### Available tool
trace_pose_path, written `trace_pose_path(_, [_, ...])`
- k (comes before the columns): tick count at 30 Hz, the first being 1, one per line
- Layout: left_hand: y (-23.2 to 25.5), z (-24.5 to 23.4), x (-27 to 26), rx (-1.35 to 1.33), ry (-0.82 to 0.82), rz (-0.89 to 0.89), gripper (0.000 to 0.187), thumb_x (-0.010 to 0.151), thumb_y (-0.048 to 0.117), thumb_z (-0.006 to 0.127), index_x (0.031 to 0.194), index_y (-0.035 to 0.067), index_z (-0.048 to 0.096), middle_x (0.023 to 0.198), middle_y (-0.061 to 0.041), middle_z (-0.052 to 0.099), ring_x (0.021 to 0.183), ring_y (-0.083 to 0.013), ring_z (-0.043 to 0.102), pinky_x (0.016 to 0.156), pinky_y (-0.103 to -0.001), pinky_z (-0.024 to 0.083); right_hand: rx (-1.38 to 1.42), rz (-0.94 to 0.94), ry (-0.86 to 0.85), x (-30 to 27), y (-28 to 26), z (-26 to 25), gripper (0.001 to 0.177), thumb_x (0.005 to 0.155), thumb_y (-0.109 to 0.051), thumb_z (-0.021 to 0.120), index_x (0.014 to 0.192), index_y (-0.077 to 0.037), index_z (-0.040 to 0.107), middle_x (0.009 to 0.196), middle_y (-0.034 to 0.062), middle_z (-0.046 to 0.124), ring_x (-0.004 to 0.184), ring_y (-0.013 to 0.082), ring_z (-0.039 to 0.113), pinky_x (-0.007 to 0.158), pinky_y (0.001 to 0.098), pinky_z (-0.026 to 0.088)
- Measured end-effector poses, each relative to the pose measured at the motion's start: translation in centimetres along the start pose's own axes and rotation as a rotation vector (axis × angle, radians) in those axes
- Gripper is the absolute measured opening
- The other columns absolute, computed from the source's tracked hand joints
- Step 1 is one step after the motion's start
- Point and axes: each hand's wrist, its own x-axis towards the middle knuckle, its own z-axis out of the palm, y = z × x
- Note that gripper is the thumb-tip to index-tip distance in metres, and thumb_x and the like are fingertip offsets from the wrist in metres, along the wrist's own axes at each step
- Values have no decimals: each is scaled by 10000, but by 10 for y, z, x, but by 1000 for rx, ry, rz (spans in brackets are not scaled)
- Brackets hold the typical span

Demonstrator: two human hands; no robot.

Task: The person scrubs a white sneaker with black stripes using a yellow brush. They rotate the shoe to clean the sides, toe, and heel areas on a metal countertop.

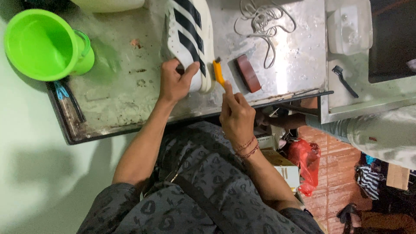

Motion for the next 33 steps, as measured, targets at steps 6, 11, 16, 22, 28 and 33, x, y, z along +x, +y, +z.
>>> trace_pose_path(6, [44,6,-9,88,99,0,300,1000,116,659,736,-26,681,586,-135,609,601,-120,506,511,-339,431,-20,1,-27,-15,-10,-10,292,1018,-26,553,1284,-6,672,607,103,511,436,250,483,412,330,366])
trace_pose_path(11, [58,15,-11,156,139,22,317,1001,103,631,714,-30,639,547,-179,567,534,-152,521,488,-335,418,65,46,-32,-22,-18,-19,274,1000,-13,576,1250,25,683,622,144,570,463,268,524,429,340,357])
trace_pose_path(16, [54,12,-19,198,104,54,342,1006,108,640,699,-43,632,550,-181,553,575,-130,507,466,-348,411,56,42,36,-24,-9,-13,325,1019,8,556,1331,13,647,638,91,565,462,185,486,435,271,372])
trace_pose_path(22, [52,7,-18,86,76,25,359,1001,135,697,671,10,629,542,-104,548,583,-108,507,492,-317,410,70,58,-14,-10,-8,-26,264,1014,-56,577,1253,-33,687,642,98,585,485,221,530,450,313,394])
trace_pose_path(28, [53,-18,-14,-7,5,65,365,986,49,706,629,62,629,531,-27,584,536,-68,462,478,-252,382,130,-5,-44,-9,-12,-34,335,975,5,605,1298,-28,690,605,85,589,398,184,487,398,251,378])
trace_pose_path(33, [69,-25,-12,-104,-106,69,255,971,58,702,718,81,697,588,-78,650,507,-110,505,504,-269,428,126,-115,19,28,-2,-26,292,993,22,596,1266,11,698,643,135,583,431,223,517,417,314,376])
